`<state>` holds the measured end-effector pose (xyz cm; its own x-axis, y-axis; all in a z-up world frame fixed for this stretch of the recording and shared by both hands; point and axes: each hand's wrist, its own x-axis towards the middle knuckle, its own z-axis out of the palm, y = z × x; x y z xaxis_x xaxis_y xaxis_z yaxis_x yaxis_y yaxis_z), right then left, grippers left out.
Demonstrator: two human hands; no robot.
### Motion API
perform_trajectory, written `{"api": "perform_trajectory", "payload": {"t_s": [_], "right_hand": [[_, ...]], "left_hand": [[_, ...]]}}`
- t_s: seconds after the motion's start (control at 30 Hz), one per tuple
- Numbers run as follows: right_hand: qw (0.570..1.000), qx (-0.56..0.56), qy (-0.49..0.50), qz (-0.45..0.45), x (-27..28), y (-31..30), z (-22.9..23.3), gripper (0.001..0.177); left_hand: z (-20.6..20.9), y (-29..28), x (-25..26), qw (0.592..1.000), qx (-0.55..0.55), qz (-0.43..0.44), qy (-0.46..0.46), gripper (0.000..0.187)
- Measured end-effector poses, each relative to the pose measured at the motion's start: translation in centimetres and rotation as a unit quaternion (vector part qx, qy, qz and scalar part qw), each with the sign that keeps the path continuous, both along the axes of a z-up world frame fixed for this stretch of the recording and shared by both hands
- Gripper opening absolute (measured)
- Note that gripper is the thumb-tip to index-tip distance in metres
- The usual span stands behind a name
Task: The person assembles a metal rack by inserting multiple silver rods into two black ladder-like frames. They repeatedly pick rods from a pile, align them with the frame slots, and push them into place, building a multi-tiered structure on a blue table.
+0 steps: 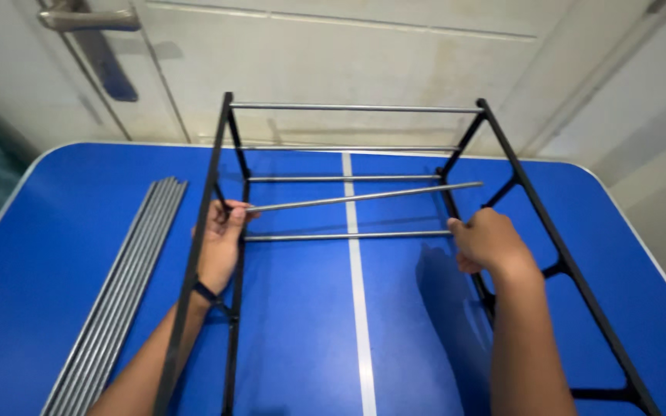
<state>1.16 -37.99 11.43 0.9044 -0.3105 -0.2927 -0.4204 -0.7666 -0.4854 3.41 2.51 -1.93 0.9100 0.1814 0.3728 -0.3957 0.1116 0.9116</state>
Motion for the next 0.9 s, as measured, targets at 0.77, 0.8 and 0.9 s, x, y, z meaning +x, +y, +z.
{"api": "perform_trajectory", "payload": {"t_s": [0.77,0.8,0.9], "right_hand": [[0.946,0.157,-0.249,-0.136,2.5,-3.0,-3.4,0.015],[0.946,0.155,-0.250,-0.134,2.5,-3.0,-3.4,0.015],[0.949,0.134,-0.265,-0.111,2.4,-3.0,-3.5,0.015]], "left_hand": [[3.0,-0.5,-1.9,0.999,0.026,0.016,0.026,0.011],[3.0,-0.5,-1.9,0.999,0.034,0.016,0.031,0.011],[3.2,-0.4,-2.2,0.997,0.055,0.021,0.045,0.012]]}}
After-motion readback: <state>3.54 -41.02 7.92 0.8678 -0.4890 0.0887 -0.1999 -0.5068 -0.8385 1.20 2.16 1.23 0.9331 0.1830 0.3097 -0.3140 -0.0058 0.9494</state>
